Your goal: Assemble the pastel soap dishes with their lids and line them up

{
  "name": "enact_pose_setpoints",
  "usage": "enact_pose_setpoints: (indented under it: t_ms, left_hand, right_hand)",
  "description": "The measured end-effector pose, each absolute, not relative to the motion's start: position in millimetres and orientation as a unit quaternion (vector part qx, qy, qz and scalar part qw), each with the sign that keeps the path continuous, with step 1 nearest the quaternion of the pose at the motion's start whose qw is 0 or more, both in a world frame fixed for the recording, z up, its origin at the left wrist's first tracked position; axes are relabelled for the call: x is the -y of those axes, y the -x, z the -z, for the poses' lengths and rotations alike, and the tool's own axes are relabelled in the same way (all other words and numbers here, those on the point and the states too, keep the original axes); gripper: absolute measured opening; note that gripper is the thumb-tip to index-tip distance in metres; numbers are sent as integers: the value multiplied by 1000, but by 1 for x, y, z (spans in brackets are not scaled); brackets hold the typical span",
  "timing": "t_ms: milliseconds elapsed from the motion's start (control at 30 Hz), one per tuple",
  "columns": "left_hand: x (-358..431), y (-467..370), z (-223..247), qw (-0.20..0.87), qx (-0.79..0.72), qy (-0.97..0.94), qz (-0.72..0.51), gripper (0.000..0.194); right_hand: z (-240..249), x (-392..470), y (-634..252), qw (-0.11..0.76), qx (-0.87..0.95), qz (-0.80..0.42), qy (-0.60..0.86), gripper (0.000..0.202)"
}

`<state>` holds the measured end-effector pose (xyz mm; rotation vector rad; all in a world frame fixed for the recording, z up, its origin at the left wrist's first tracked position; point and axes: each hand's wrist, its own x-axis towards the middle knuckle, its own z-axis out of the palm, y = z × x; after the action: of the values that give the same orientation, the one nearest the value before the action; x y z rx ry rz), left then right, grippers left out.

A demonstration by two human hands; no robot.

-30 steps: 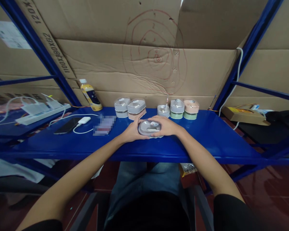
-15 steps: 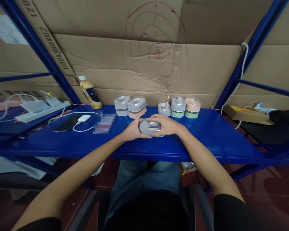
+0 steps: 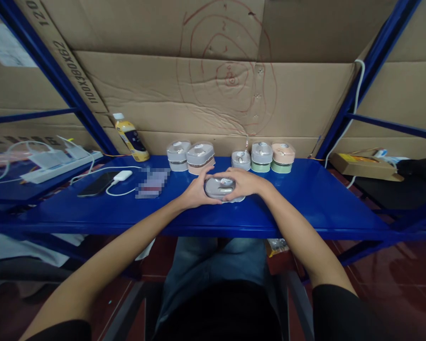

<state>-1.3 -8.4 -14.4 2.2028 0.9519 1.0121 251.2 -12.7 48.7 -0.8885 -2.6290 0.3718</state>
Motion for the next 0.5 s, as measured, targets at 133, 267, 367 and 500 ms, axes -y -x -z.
enact_pose_setpoints:
  t_ms: [133, 267, 367, 500]
  left_hand:
    - [4, 2, 17, 280, -334, -812, -388, 134]
    - [1, 3, 18, 237, -355, -823, -376, 118]
    - [3, 3, 15, 210, -358, -839, -351, 106]
    - [3, 4, 16, 190, -351, -855, -331, 104]
  right_hand:
    - [-41, 3, -255, 183, 926, -143, 298, 94]
    - [-37, -3, -263, 202, 915, -144, 317, 99]
    - [-36, -3, -268, 198, 911, -167, 320, 94]
    - [-30, -5, -272, 193, 905, -176, 336, 102]
